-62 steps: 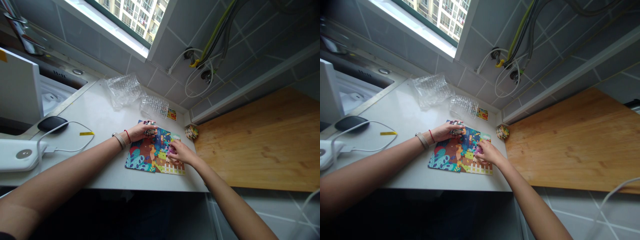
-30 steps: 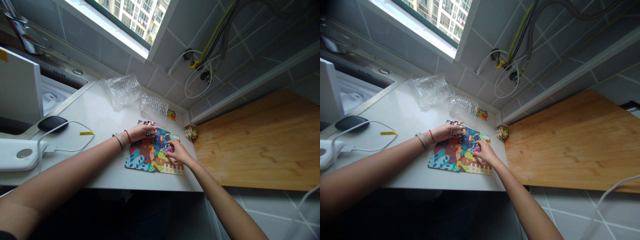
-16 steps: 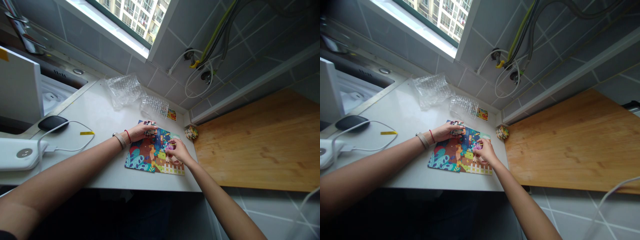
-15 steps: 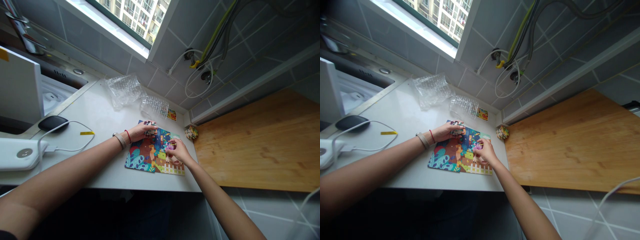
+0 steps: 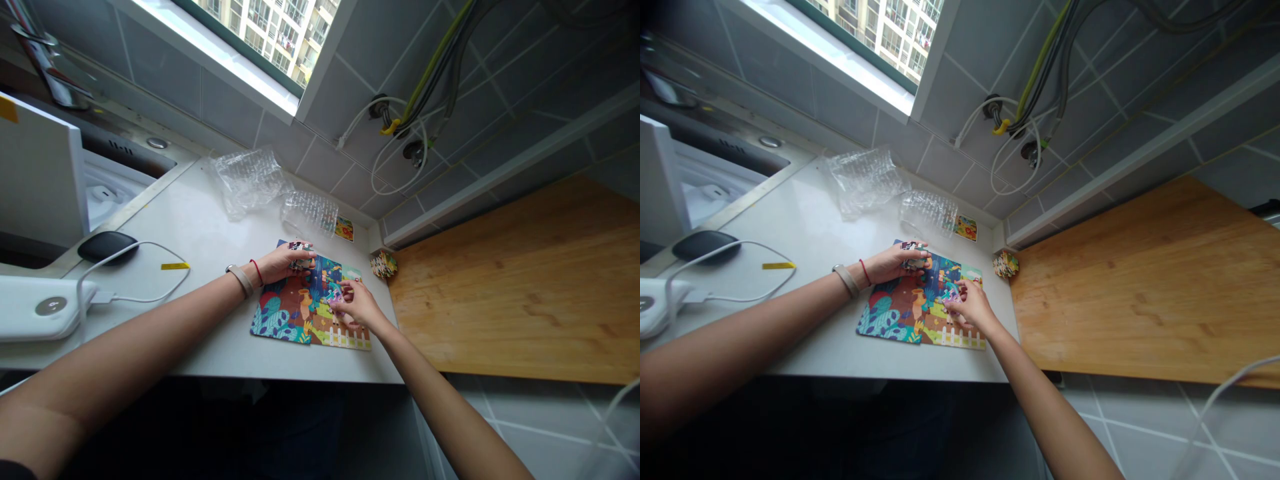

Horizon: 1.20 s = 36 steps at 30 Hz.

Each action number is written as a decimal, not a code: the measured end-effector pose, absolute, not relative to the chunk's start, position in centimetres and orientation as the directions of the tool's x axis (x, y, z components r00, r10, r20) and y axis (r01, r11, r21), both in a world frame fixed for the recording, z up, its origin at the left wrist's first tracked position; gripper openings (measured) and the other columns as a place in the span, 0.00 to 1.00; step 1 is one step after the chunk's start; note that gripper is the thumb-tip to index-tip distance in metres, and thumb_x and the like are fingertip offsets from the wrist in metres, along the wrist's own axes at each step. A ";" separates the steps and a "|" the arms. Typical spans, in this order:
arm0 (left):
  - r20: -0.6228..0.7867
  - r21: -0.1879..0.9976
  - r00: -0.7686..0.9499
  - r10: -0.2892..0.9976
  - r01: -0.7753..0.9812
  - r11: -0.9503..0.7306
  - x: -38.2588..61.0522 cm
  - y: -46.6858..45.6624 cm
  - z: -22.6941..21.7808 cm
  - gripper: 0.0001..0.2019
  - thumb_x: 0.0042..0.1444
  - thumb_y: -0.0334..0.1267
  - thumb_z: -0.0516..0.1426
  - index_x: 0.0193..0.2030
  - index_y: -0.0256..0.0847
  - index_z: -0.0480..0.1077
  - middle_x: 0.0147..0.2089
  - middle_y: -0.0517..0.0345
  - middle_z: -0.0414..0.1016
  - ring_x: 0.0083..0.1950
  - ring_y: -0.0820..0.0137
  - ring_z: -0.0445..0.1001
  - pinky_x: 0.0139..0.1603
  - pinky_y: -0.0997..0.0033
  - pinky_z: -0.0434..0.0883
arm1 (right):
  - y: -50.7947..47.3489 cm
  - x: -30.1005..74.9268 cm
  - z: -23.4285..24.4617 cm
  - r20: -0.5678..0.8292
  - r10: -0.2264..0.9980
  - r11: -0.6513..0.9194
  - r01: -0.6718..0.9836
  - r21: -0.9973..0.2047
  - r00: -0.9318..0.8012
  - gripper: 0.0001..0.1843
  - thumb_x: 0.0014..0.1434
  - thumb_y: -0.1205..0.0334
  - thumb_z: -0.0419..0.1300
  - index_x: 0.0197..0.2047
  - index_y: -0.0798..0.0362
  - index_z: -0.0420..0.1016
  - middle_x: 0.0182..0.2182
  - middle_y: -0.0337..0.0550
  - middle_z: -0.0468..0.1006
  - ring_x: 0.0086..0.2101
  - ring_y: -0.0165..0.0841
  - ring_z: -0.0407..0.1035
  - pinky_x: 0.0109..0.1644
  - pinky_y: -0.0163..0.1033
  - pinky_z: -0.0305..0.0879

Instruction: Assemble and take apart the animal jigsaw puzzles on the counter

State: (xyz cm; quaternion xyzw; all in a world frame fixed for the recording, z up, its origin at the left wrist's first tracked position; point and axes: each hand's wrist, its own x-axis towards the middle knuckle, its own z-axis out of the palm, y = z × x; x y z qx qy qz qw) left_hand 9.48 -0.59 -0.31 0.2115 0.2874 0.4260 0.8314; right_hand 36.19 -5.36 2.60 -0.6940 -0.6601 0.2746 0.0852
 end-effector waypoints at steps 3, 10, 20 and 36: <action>-0.291 0.599 0.477 0.829 -0.585 0.547 9.5 -0.6 -0.4 0.26 0.48 0.30 0.74 0.52 0.40 0.72 0.43 0.52 0.80 0.38 0.64 0.83 0.34 0.68 0.83 | -5.3 36.1 2.7 -0.300 0.954 -0.147 0.878 -0.455 0.005 0.33 0.42 0.59 0.79 0.52 0.55 0.78 0.42 0.47 0.80 0.38 0.37 0.76 0.47 0.42 0.74; -0.287 0.610 0.481 0.829 -0.576 0.545 9.6 -0.5 -0.6 0.26 0.49 0.31 0.73 0.53 0.41 0.71 0.44 0.53 0.80 0.39 0.64 0.83 0.34 0.68 0.82 | -5.0 35.4 2.8 -0.331 0.943 -0.162 0.900 -0.406 0.020 0.36 0.38 0.61 0.81 0.51 0.54 0.77 0.37 0.42 0.81 0.39 0.38 0.76 0.44 0.41 0.72; -0.282 0.609 0.481 0.830 -0.579 0.543 9.5 -0.5 -0.6 0.26 0.48 0.30 0.73 0.52 0.41 0.71 0.44 0.53 0.79 0.39 0.64 0.83 0.34 0.68 0.83 | -5.5 35.3 2.9 -0.249 0.968 -0.144 0.874 -0.464 0.027 0.28 0.41 0.60 0.77 0.46 0.52 0.76 0.35 0.39 0.77 0.37 0.37 0.74 0.44 0.41 0.70; -0.292 0.603 0.473 0.831 -0.583 0.544 9.5 -0.6 -0.4 0.27 0.47 0.31 0.75 0.52 0.40 0.72 0.45 0.51 0.80 0.39 0.64 0.83 0.35 0.67 0.83 | -5.9 35.6 2.4 -0.080 0.996 -0.024 0.741 -0.671 -0.040 0.20 0.46 0.58 0.73 0.43 0.51 0.78 0.53 0.49 0.72 0.48 0.41 0.77 0.55 0.46 0.75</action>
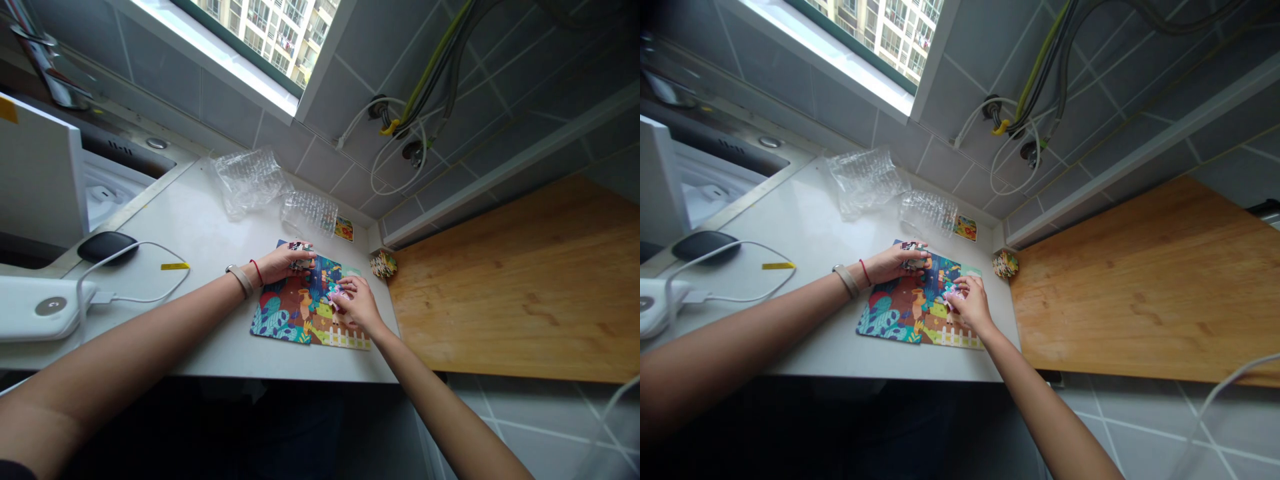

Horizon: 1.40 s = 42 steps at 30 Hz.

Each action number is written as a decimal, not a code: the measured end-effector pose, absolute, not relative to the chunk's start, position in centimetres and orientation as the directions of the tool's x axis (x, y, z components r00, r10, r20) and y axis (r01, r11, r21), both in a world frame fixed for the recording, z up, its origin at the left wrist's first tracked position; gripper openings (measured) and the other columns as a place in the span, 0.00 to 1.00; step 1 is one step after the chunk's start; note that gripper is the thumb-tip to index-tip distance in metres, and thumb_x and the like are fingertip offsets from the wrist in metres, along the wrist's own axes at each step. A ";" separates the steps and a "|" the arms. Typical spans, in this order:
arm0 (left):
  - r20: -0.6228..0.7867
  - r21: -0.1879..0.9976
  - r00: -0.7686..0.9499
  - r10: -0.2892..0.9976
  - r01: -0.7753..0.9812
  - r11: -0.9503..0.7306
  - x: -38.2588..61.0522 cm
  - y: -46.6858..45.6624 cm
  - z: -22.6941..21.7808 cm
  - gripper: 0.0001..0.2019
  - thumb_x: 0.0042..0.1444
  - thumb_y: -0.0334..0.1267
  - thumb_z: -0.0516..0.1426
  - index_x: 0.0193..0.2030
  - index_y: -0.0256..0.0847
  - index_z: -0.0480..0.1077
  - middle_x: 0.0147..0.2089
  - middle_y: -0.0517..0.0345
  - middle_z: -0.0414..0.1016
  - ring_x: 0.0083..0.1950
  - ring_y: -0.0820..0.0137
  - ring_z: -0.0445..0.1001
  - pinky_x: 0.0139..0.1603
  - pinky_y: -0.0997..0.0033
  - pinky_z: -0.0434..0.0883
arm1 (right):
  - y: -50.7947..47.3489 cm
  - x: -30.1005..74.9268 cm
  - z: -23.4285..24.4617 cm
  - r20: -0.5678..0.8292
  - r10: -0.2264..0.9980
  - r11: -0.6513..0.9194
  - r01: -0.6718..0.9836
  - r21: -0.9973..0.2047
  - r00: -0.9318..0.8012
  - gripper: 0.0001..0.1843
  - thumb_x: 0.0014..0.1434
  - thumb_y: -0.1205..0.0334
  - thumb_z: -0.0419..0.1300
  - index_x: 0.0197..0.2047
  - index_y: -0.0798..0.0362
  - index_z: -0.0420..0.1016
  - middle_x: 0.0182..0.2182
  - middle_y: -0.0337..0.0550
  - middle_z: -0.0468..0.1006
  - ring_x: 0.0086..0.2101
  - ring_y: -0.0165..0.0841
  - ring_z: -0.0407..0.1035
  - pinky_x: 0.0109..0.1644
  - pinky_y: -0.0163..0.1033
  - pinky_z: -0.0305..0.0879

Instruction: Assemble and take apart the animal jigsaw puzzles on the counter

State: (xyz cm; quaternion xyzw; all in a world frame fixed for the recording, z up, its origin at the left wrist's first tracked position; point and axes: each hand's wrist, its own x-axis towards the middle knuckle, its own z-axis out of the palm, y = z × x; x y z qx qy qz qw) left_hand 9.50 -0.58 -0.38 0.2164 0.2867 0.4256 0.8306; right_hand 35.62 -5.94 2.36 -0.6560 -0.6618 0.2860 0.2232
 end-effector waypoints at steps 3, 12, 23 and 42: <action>-0.287 0.605 0.474 0.832 -0.583 0.542 9.5 -0.6 -0.4 0.27 0.46 0.31 0.75 0.52 0.40 0.71 0.45 0.51 0.80 0.39 0.64 0.83 0.35 0.66 0.83 | -5.9 36.1 2.3 -0.148 0.988 -0.080 0.687 -0.722 -0.040 0.23 0.44 0.61 0.74 0.45 0.51 0.79 0.57 0.51 0.73 0.50 0.41 0.78 0.56 0.46 0.75; -0.288 0.608 0.479 0.829 -0.578 0.545 9.5 -0.6 -0.5 0.27 0.47 0.31 0.75 0.52 0.41 0.71 0.44 0.52 0.80 0.39 0.63 0.83 0.35 0.67 0.83 | -6.6 37.7 3.0 -0.314 0.937 -0.065 0.804 -0.592 -0.156 0.25 0.52 0.60 0.70 0.55 0.52 0.81 0.50 0.49 0.83 0.43 0.41 0.79 0.48 0.44 0.78; -0.272 0.615 0.488 0.829 -0.575 0.540 9.5 -0.5 -0.6 0.28 0.47 0.32 0.75 0.53 0.41 0.71 0.44 0.52 0.79 0.40 0.64 0.83 0.37 0.66 0.82 | -4.0 37.5 5.3 -0.241 0.939 0.056 0.801 -0.596 -0.245 0.23 0.52 0.59 0.72 0.52 0.51 0.84 0.44 0.45 0.86 0.41 0.40 0.79 0.47 0.43 0.75; -0.267 0.598 0.491 0.829 -0.590 0.543 9.4 -0.5 -0.4 0.26 0.48 0.31 0.74 0.52 0.40 0.71 0.43 0.52 0.80 0.38 0.66 0.82 0.35 0.67 0.82 | 3.1 36.0 4.1 -0.370 0.904 0.155 0.971 -0.182 -0.214 0.50 0.31 0.61 0.84 0.60 0.51 0.77 0.54 0.52 0.75 0.55 0.50 0.73 0.63 0.48 0.66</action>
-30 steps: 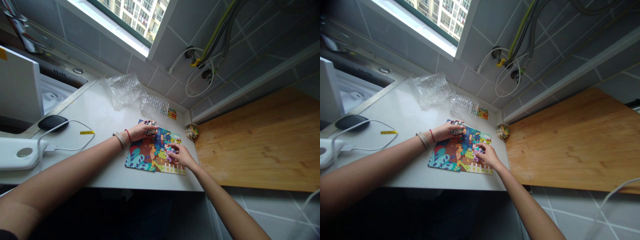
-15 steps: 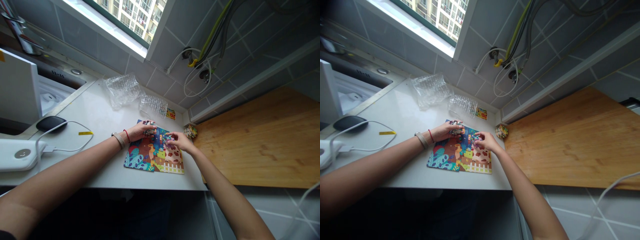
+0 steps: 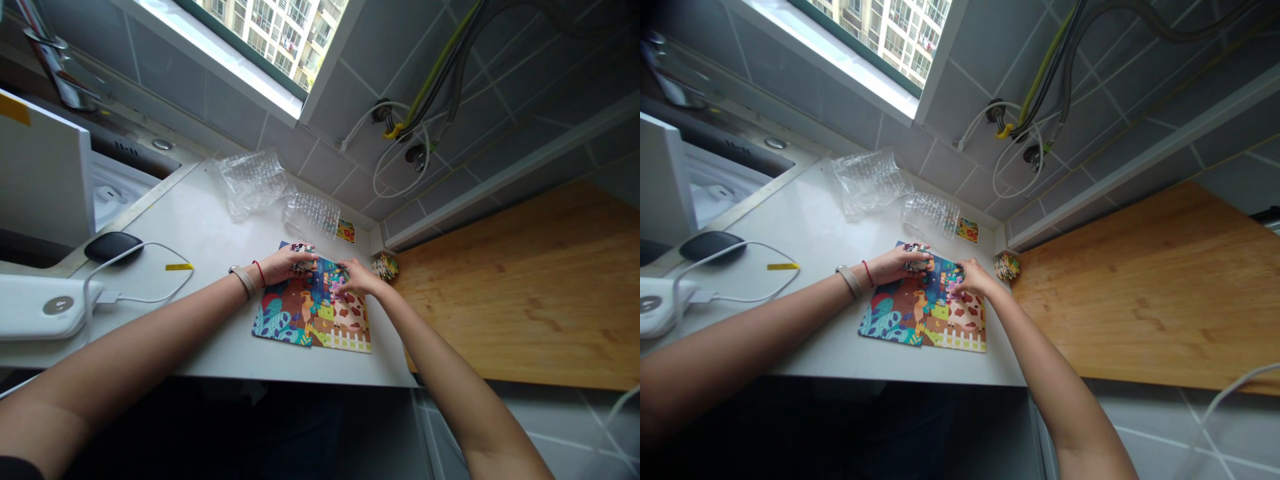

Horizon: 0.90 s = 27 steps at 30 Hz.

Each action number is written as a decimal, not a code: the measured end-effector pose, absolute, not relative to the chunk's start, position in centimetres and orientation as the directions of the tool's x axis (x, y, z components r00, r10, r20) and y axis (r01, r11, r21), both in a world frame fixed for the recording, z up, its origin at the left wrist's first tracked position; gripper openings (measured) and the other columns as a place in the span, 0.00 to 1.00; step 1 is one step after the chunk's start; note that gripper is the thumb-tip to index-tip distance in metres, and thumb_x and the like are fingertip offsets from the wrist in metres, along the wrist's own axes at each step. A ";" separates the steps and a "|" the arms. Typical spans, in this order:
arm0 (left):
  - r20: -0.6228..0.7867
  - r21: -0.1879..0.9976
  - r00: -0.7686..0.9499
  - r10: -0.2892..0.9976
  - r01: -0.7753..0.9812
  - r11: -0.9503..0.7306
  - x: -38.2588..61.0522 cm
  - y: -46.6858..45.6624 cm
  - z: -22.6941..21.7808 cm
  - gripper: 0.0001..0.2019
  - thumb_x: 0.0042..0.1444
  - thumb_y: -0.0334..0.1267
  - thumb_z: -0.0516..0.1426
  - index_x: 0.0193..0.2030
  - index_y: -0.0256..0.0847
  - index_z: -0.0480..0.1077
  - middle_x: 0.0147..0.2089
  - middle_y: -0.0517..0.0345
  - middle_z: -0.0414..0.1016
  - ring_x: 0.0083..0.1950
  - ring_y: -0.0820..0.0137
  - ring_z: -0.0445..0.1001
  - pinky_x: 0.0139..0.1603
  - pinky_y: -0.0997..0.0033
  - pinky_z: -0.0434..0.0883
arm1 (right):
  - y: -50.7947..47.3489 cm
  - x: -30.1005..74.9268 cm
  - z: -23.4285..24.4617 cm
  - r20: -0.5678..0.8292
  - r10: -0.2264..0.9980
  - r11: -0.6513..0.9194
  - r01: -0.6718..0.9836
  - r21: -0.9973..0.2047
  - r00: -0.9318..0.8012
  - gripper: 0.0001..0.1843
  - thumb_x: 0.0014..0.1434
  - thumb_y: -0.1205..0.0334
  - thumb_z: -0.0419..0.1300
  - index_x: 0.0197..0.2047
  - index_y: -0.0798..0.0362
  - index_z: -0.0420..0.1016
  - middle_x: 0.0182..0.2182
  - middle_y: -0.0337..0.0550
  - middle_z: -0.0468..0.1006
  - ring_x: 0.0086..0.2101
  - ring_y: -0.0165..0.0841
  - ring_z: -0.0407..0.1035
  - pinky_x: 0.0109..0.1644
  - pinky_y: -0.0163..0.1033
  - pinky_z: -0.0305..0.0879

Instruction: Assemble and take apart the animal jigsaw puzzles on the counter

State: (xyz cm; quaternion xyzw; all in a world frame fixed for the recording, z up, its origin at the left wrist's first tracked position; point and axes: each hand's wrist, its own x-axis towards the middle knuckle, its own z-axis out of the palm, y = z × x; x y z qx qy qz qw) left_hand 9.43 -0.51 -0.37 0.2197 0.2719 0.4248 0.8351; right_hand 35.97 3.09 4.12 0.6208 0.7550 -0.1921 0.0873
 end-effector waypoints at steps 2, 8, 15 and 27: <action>-0.269 0.601 0.493 0.827 -0.585 0.545 9.4 -0.5 -0.3 0.26 0.48 0.31 0.74 0.52 0.40 0.71 0.43 0.52 0.80 0.37 0.66 0.82 0.34 0.68 0.81 | 3.1 35.8 4.5 -0.374 0.907 0.146 0.976 -0.159 -0.196 0.49 0.31 0.60 0.84 0.59 0.52 0.77 0.54 0.53 0.74 0.54 0.51 0.73 0.61 0.48 0.67; -0.262 0.608 0.501 0.825 -0.578 0.544 9.4 -0.6 -0.2 0.26 0.48 0.32 0.74 0.51 0.40 0.70 0.41 0.52 0.80 0.37 0.66 0.82 0.35 0.68 0.81 | 2.5 35.6 5.3 -0.336 0.924 0.144 0.980 -0.139 -0.183 0.42 0.34 0.56 0.83 0.52 0.49 0.74 0.52 0.49 0.73 0.50 0.46 0.73 0.53 0.44 0.68; -0.247 0.622 0.504 0.828 -0.573 0.534 9.4 -0.5 -0.4 0.23 0.49 0.32 0.74 0.49 0.40 0.71 0.40 0.54 0.80 0.36 0.67 0.81 0.35 0.68 0.80 | 1.5 36.1 5.1 -0.351 0.918 0.121 0.972 -0.201 -0.186 0.32 0.39 0.57 0.80 0.46 0.49 0.72 0.39 0.39 0.79 0.41 0.40 0.72 0.41 0.37 0.64; -0.271 0.635 0.490 0.828 -0.556 0.537 9.6 -0.7 -0.3 0.24 0.50 0.29 0.73 0.51 0.40 0.69 0.37 0.56 0.79 0.35 0.67 0.81 0.34 0.69 0.80 | 0.5 36.6 5.4 -0.474 0.842 0.020 0.891 -0.453 -0.259 0.29 0.37 0.50 0.80 0.38 0.55 0.77 0.35 0.40 0.83 0.35 0.37 0.74 0.38 0.35 0.68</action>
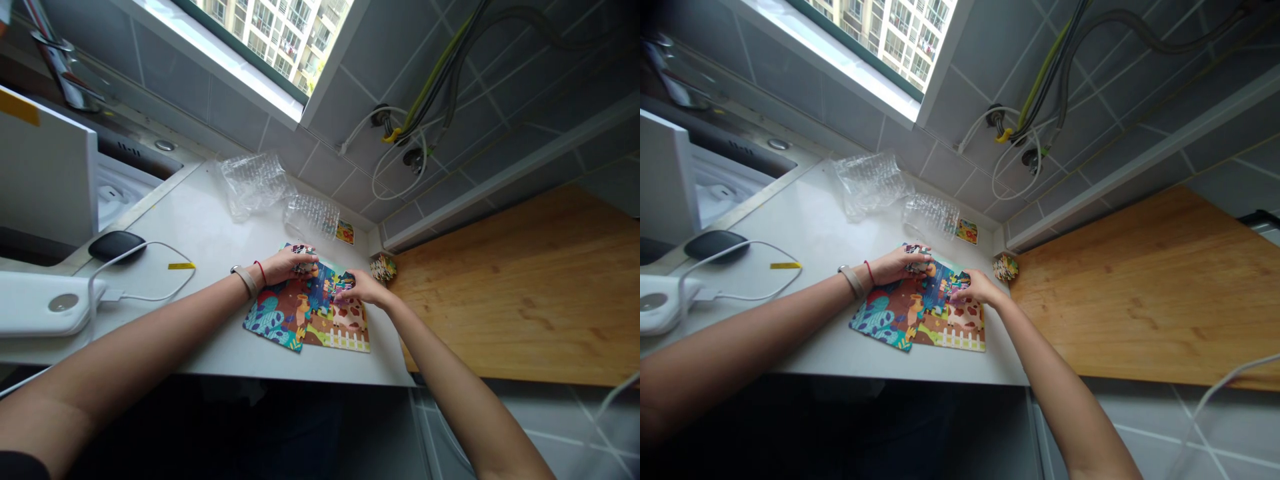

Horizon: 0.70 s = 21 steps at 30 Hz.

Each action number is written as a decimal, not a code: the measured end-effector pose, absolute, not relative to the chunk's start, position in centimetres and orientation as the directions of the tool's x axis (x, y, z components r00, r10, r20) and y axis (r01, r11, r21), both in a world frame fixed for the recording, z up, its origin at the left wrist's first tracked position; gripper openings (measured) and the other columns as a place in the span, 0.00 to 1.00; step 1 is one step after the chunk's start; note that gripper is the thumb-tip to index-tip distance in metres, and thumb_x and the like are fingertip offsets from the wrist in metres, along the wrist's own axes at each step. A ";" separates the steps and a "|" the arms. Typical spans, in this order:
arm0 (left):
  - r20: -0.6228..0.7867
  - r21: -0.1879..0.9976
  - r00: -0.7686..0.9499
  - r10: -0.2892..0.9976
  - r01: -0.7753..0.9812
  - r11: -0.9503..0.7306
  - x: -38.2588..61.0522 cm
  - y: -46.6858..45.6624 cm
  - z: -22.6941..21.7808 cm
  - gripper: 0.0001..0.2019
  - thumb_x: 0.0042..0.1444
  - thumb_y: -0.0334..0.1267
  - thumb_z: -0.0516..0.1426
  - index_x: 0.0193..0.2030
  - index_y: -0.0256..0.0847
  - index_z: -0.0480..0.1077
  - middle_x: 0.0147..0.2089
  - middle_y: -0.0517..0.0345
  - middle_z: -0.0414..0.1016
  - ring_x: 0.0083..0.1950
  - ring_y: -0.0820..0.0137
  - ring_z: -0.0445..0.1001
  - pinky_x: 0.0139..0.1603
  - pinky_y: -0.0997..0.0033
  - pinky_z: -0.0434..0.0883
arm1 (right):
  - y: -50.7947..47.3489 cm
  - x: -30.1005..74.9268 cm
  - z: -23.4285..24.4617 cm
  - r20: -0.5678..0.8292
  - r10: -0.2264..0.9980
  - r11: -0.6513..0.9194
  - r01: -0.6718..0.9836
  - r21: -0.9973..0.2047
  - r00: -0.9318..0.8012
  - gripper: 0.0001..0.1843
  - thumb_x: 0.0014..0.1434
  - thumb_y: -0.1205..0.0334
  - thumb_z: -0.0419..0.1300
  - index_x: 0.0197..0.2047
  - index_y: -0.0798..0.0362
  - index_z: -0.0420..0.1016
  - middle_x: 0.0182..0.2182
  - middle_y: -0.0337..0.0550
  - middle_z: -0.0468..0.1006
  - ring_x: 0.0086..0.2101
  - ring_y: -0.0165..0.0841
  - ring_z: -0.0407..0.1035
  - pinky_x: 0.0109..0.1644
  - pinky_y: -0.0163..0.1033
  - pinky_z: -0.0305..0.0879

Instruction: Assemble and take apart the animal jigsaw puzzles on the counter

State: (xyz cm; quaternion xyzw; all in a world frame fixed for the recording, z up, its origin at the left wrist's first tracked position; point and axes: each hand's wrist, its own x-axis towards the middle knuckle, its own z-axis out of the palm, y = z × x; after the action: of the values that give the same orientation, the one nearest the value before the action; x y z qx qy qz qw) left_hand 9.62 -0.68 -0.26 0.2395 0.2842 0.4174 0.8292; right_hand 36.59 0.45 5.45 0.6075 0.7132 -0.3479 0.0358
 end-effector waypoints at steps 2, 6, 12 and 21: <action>-0.269 0.638 0.489 0.830 -0.555 0.534 9.6 -0.7 -0.3 0.25 0.49 0.30 0.73 0.51 0.40 0.70 0.36 0.56 0.79 0.35 0.66 0.82 0.34 0.68 0.80 | 0.3 36.8 5.7 -0.483 0.836 -0.019 0.867 -0.499 -0.259 0.30 0.37 0.50 0.80 0.39 0.55 0.76 0.35 0.41 0.83 0.35 0.36 0.75 0.39 0.36 0.69; -0.265 0.636 0.494 0.828 -0.556 0.535 9.7 -0.6 -0.4 0.25 0.48 0.31 0.74 0.51 0.40 0.70 0.37 0.55 0.79 0.36 0.66 0.82 0.34 0.68 0.80 | 0.2 37.6 6.7 -0.531 0.818 -0.175 0.784 -0.596 -0.220 0.32 0.32 0.51 0.82 0.37 0.54 0.75 0.33 0.41 0.82 0.34 0.36 0.76 0.40 0.38 0.72; -0.277 0.636 0.487 0.828 -0.553 0.538 9.6 -0.6 -0.3 0.25 0.48 0.30 0.74 0.51 0.40 0.71 0.37 0.55 0.80 0.36 0.66 0.82 0.34 0.68 0.80 | 0.8 36.0 7.3 -0.505 0.835 -0.242 0.677 -0.694 -0.219 0.34 0.34 0.47 0.82 0.38 0.52 0.72 0.36 0.43 0.83 0.36 0.37 0.78 0.41 0.40 0.75; -0.279 0.638 0.479 0.832 -0.556 0.533 9.7 -0.7 -0.3 0.25 0.47 0.31 0.74 0.50 0.40 0.72 0.38 0.54 0.81 0.37 0.66 0.82 0.35 0.69 0.80 | 3.9 31.5 4.8 -0.503 0.847 -0.037 0.925 -0.378 -0.171 0.32 0.27 0.52 0.84 0.30 0.52 0.73 0.30 0.37 0.79 0.35 0.37 0.73 0.36 0.35 0.65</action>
State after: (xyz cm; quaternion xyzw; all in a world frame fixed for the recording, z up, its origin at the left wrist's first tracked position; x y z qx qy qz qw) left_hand 9.68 -0.71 -0.30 0.2385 0.2899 0.4200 0.8262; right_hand 31.51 3.88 4.75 0.6410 0.6913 -0.3283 0.0591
